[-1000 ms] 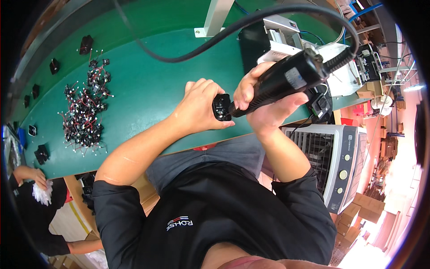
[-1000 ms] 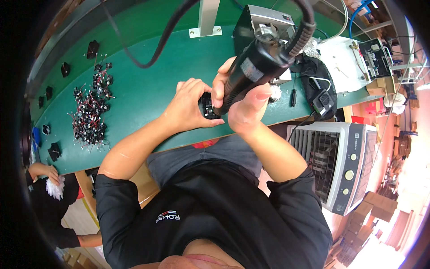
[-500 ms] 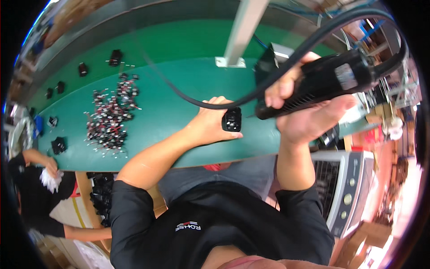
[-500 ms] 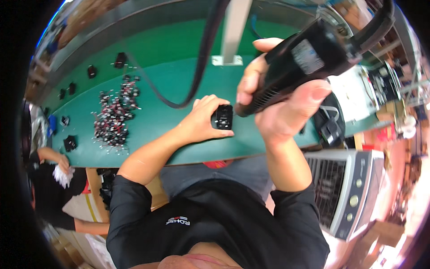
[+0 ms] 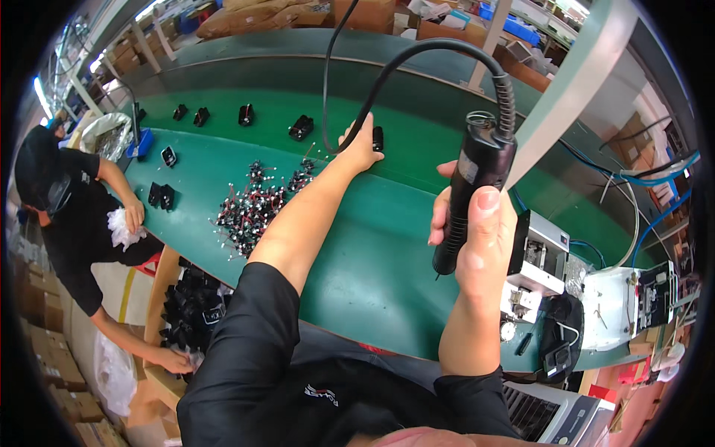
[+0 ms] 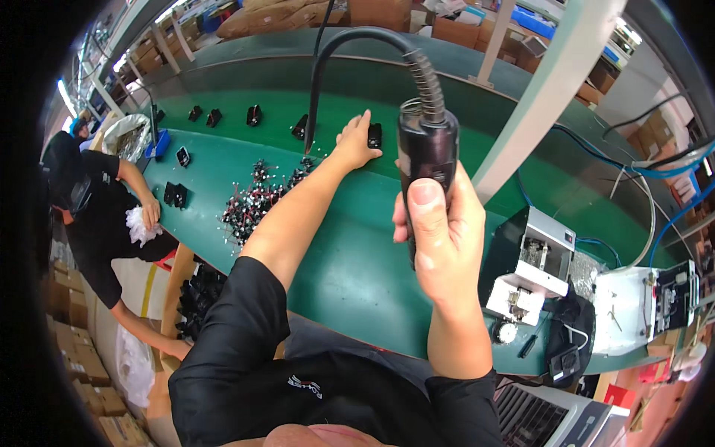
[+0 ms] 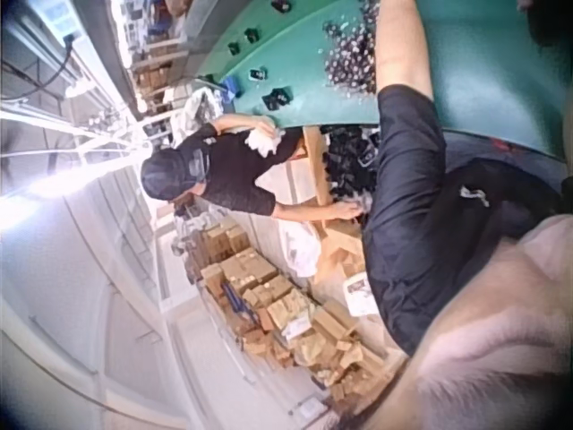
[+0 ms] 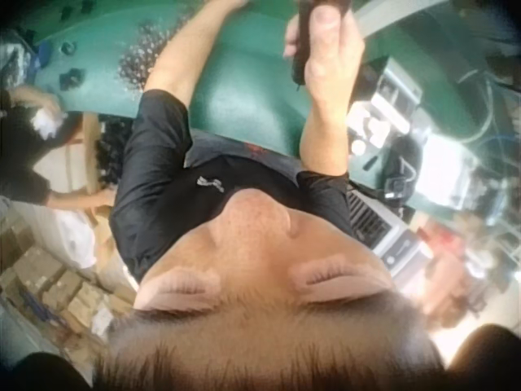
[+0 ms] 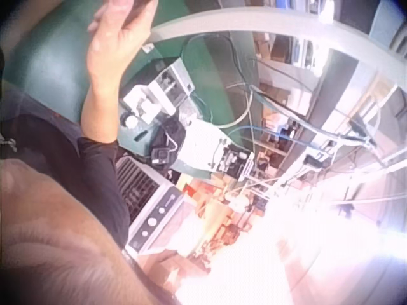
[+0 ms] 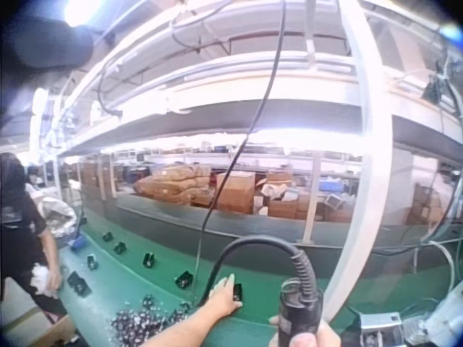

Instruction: The person assembles small electronic fans by securing fan components into a plastic housing with screws, using an electric screwdriver.

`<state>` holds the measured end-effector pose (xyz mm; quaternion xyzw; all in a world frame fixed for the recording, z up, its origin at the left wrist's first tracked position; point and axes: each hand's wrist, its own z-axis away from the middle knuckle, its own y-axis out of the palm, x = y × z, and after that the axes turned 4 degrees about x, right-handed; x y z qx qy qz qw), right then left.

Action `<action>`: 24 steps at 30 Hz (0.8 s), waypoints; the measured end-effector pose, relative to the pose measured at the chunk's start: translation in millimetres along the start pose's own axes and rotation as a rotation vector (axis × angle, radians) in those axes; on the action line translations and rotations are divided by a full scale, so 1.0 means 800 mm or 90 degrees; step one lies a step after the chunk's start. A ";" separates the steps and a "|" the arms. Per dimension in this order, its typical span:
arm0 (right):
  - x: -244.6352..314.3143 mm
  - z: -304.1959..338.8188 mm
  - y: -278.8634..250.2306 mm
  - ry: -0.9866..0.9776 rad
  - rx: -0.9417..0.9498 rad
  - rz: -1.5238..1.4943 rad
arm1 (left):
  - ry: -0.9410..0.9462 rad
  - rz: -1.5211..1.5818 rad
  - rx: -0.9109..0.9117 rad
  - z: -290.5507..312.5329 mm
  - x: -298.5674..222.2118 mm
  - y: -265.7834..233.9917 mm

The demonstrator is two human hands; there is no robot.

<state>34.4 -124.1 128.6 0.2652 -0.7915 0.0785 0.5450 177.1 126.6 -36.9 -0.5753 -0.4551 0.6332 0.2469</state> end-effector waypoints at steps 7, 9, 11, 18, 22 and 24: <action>-0.024 -0.030 -0.009 0.108 -0.033 0.085 | 0.424 0.158 0.118 0.242 -0.014 -0.100; -0.047 -0.035 0.006 0.166 0.027 0.246 | 0.270 0.341 0.304 0.334 0.014 -0.139; -0.072 -0.032 0.018 0.186 0.085 0.309 | 0.130 0.462 0.291 0.394 0.069 -0.149; -0.187 -0.066 0.084 0.153 0.189 0.547 | -0.419 0.190 -0.202 0.608 0.304 -0.105; -0.225 -0.106 0.107 0.152 0.143 0.752 | -0.454 0.218 -0.160 0.658 0.314 -0.090; -0.246 -0.118 0.117 0.107 0.186 0.815 | -0.484 0.277 -0.182 0.676 0.319 -0.077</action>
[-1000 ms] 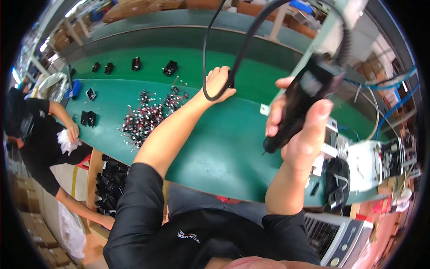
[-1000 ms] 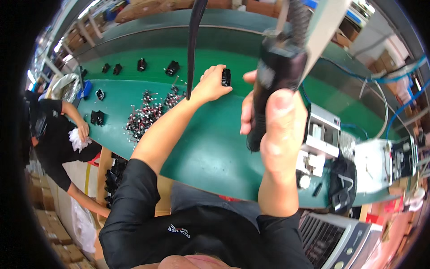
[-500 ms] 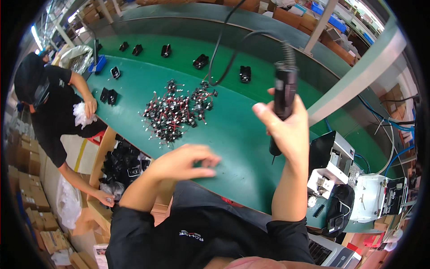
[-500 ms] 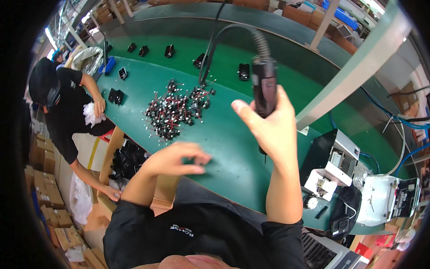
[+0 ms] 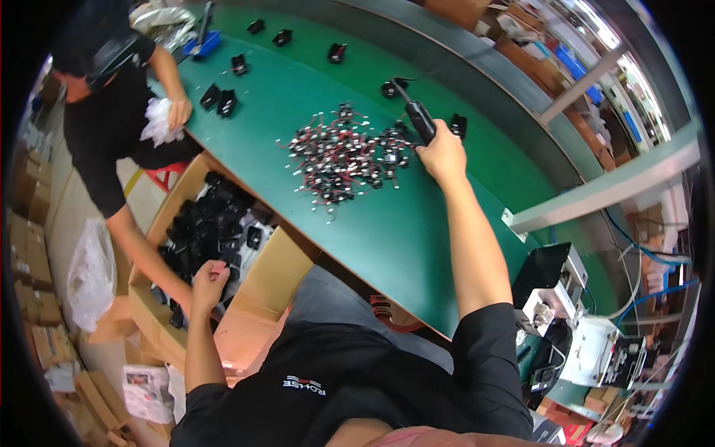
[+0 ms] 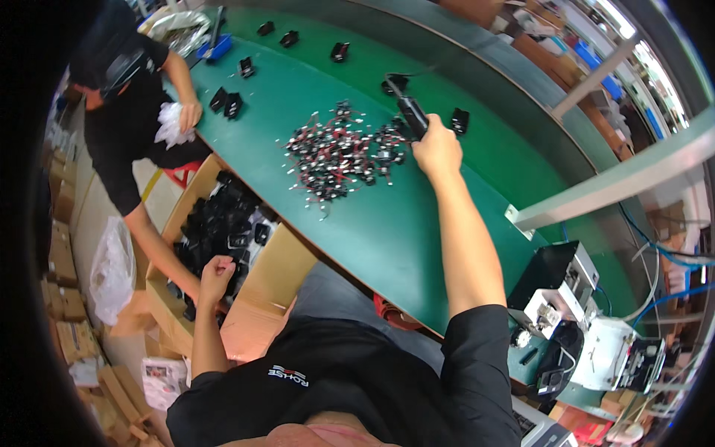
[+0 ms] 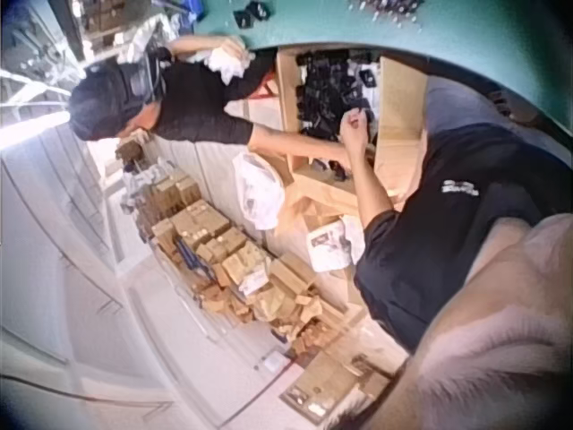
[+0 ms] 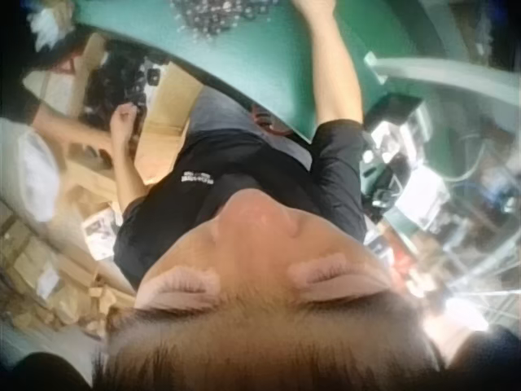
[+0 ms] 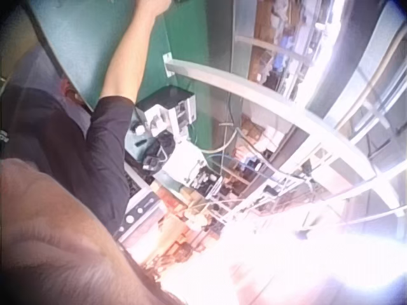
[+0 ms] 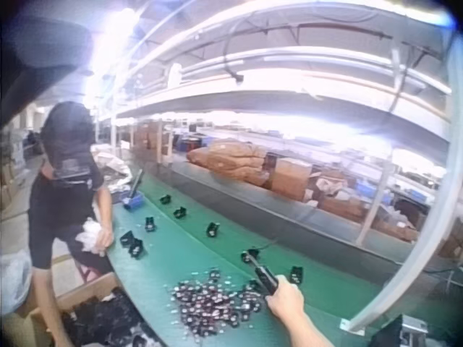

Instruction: The person assembles small electronic fans by securing fan components into a plastic housing with screws, using an electric screwdriver.

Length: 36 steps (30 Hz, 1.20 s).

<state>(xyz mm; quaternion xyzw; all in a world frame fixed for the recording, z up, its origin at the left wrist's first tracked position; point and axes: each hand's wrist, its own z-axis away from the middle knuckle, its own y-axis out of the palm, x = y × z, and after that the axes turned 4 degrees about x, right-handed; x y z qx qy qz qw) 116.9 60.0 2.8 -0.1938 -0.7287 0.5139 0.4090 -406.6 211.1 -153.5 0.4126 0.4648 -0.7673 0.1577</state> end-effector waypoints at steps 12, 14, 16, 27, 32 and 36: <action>-0.014 0.027 -0.080 -0.044 -0.028 -0.100 | 0.052 -0.068 -0.029 -0.061 -0.010 -0.010; -0.001 0.050 -0.108 0.036 0.035 -0.248 | 0.061 -0.205 -0.050 -0.090 -0.010 0.000; -0.011 0.068 -0.117 0.018 0.047 -0.320 | 0.077 -0.342 -0.073 -0.119 -0.009 0.015; -0.067 0.159 -0.165 0.029 0.014 -0.529 | -0.029 -0.347 0.036 -0.148 -0.032 0.118; -0.083 0.169 -0.190 0.005 -0.038 -0.637 | 0.027 -0.016 -0.008 -0.125 -0.030 0.064; -0.096 0.171 -0.201 0.049 -0.068 -0.679 | -0.018 0.483 0.014 -0.045 -0.185 0.033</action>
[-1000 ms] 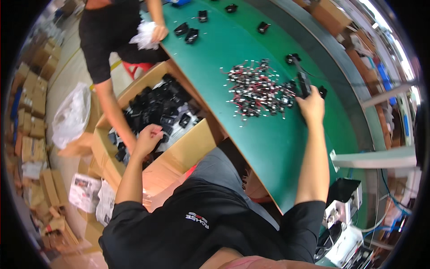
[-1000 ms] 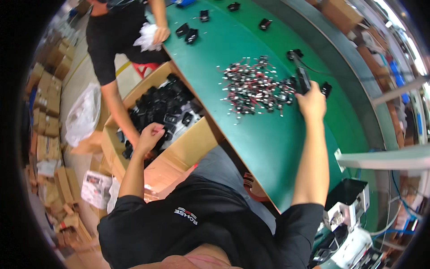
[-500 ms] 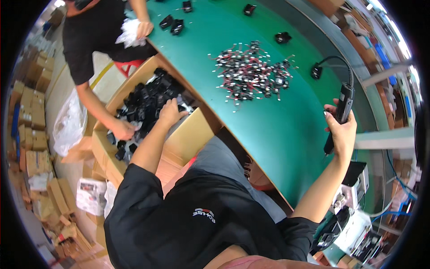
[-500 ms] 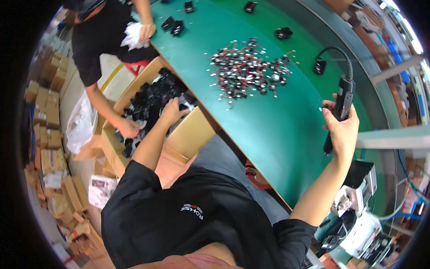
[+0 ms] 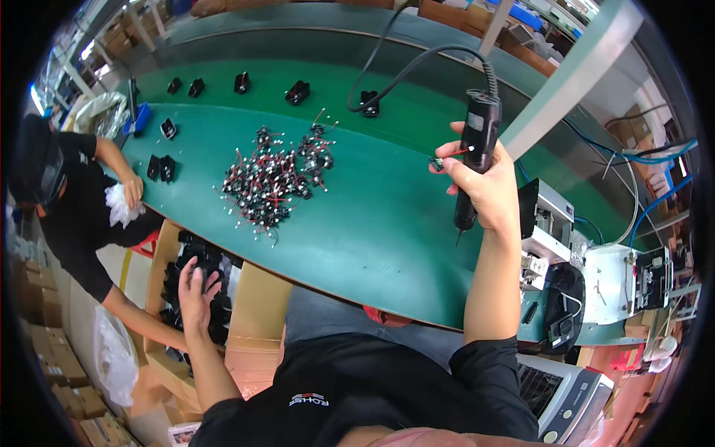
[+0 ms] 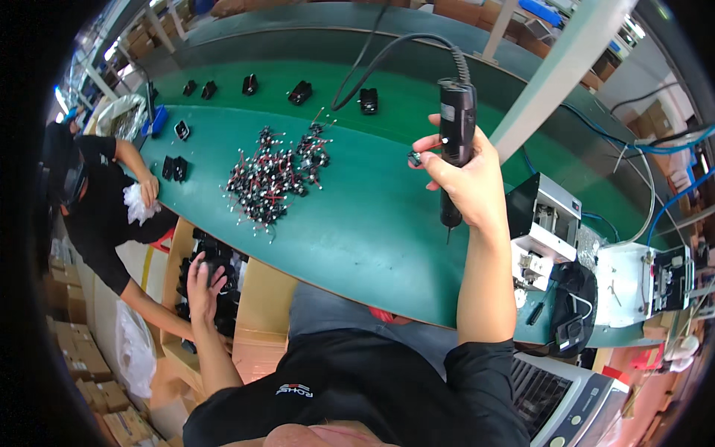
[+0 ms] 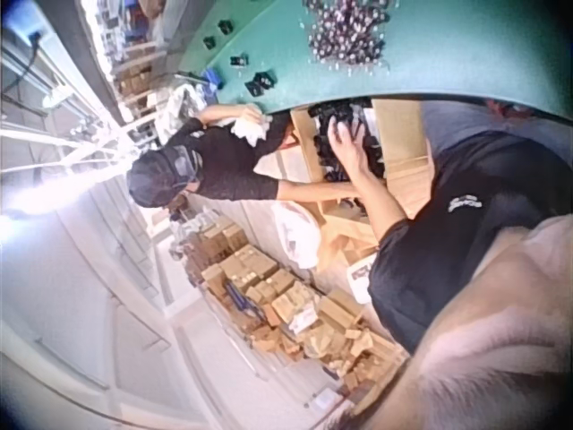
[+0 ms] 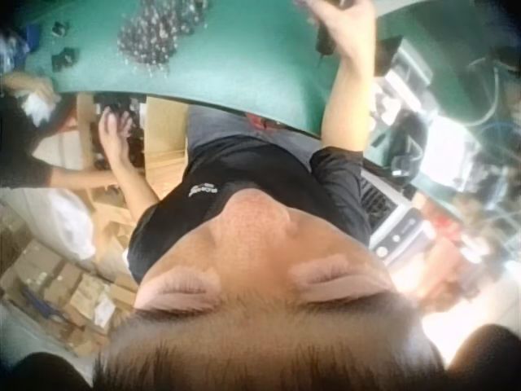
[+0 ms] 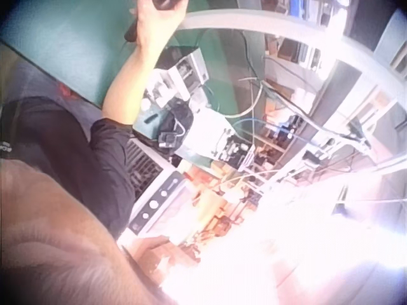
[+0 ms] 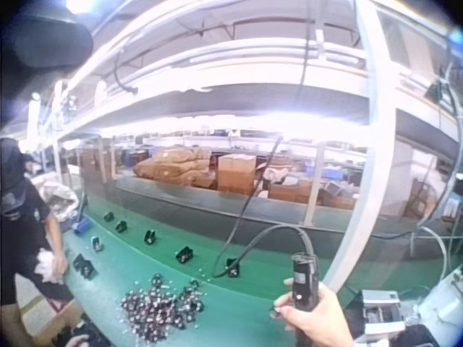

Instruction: The person assembles small electronic fans by securing fan components into a plastic housing with screws, using an electric screwdriver.

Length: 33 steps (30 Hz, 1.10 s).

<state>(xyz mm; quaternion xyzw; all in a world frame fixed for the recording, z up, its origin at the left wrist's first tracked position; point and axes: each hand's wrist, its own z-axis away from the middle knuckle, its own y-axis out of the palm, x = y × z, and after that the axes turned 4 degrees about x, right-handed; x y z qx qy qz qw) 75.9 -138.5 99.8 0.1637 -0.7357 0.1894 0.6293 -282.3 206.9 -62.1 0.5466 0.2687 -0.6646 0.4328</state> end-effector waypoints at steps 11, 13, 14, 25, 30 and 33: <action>0.015 0.009 -0.030 -0.071 -0.076 -0.056 | -0.147 0.136 0.816 0.023 -0.059 0.318; 0.022 0.016 -0.034 -0.106 -0.098 -0.054 | -0.109 0.047 0.838 0.027 -0.060 0.394; 0.023 0.021 -0.034 -0.132 -0.110 -0.059 | -0.034 -0.010 0.840 0.024 -0.053 0.426; 0.009 0.015 -0.013 -0.141 -0.038 0.092 | 0.158 0.128 0.699 0.012 -0.007 0.473; 0.005 0.007 -0.007 -0.096 -0.080 0.035 | -0.161 0.295 0.755 0.009 -0.007 0.467; 0.013 0.010 -0.003 -0.063 -0.101 0.032 | -0.290 0.471 0.895 -0.003 -0.001 0.463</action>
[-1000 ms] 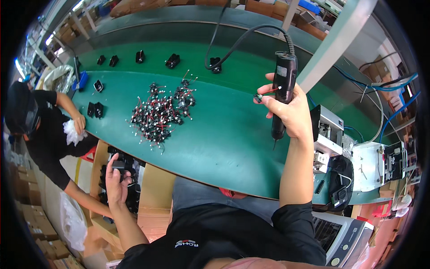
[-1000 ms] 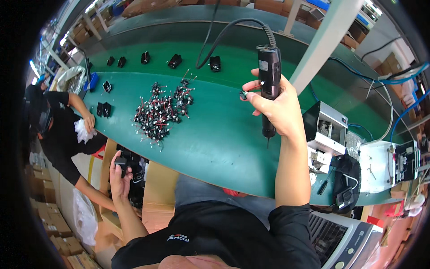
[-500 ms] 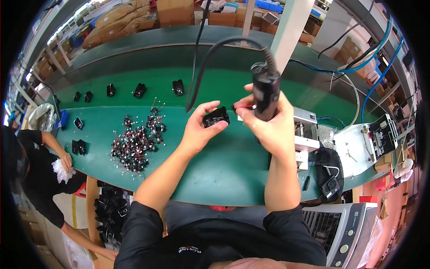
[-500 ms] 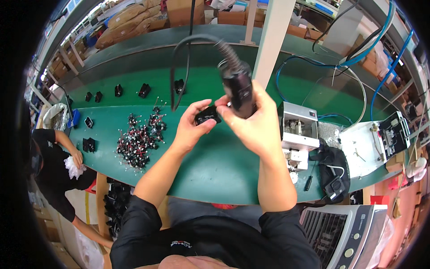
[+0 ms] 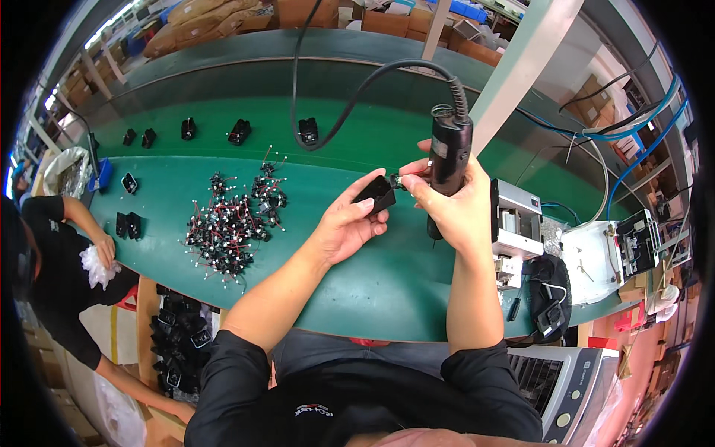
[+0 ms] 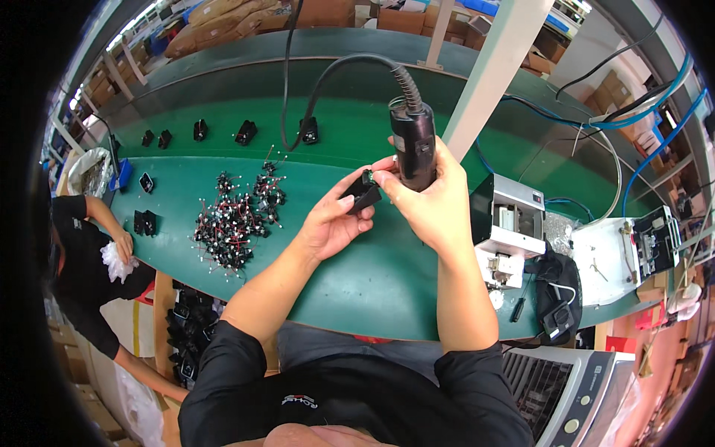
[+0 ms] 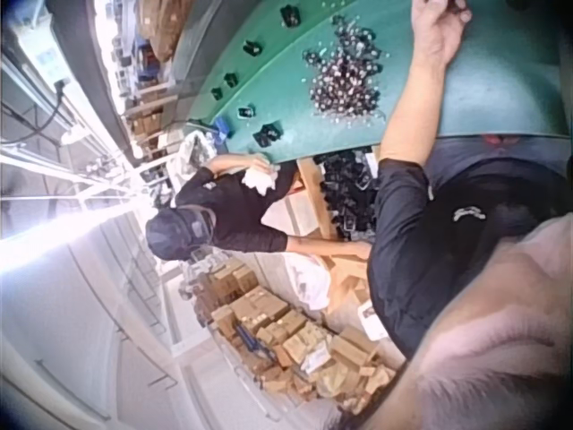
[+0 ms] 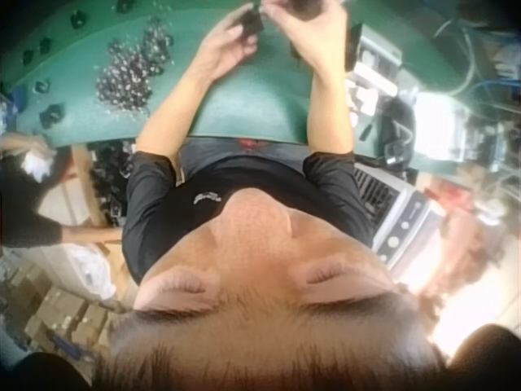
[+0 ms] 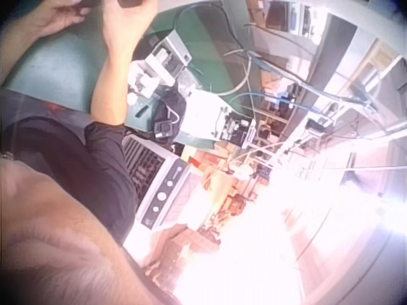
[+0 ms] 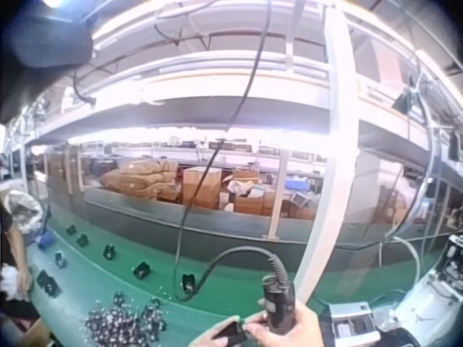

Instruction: The person assembles small electronic fans by securing fan components into a plastic housing with screws, using an electric screwdriver.

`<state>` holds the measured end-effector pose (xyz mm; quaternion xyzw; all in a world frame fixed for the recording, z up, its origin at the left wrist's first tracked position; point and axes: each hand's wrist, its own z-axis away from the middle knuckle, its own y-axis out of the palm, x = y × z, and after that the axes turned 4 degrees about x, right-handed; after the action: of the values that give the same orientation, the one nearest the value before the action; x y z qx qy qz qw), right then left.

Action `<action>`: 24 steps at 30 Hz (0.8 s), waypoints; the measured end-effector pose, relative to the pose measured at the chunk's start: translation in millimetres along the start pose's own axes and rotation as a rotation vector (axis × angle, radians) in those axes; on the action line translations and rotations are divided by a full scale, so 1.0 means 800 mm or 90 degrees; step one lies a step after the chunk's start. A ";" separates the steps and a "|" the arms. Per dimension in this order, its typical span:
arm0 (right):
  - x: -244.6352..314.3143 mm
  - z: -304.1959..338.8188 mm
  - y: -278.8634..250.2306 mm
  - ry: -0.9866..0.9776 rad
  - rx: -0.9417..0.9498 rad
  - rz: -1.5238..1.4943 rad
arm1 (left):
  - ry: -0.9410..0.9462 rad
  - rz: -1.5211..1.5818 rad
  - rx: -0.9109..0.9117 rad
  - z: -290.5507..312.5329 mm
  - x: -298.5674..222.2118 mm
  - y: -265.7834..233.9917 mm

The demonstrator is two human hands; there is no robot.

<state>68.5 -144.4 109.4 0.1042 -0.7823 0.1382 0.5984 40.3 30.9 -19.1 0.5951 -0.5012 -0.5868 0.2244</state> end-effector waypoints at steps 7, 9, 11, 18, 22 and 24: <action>0.000 0.005 0.002 -0.030 -0.007 -0.029 | -0.020 -0.123 -0.015 -0.001 -0.007 0.028; -0.005 0.004 0.006 -0.017 -0.001 -0.046 | 0.006 -0.161 -0.025 0.001 -0.008 0.036; -0.018 0.002 0.003 -0.098 0.011 -0.015 | 0.011 -0.254 -0.026 -0.003 -0.009 0.029; -0.010 0.003 0.006 -0.129 0.117 0.260 | 0.127 -0.472 -0.086 -0.003 0.003 0.028; -0.013 0.001 0.008 -0.147 0.180 0.282 | 0.108 -0.449 -0.079 -0.004 -0.003 0.024; -0.012 0.002 0.007 -0.135 0.179 0.289 | 0.098 -0.449 -0.080 -0.002 -0.006 0.029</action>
<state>68.2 -139.5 99.0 0.0221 -0.8171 0.3641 0.4465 35.3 25.1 3.3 0.7589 -0.2097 -0.6111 0.0813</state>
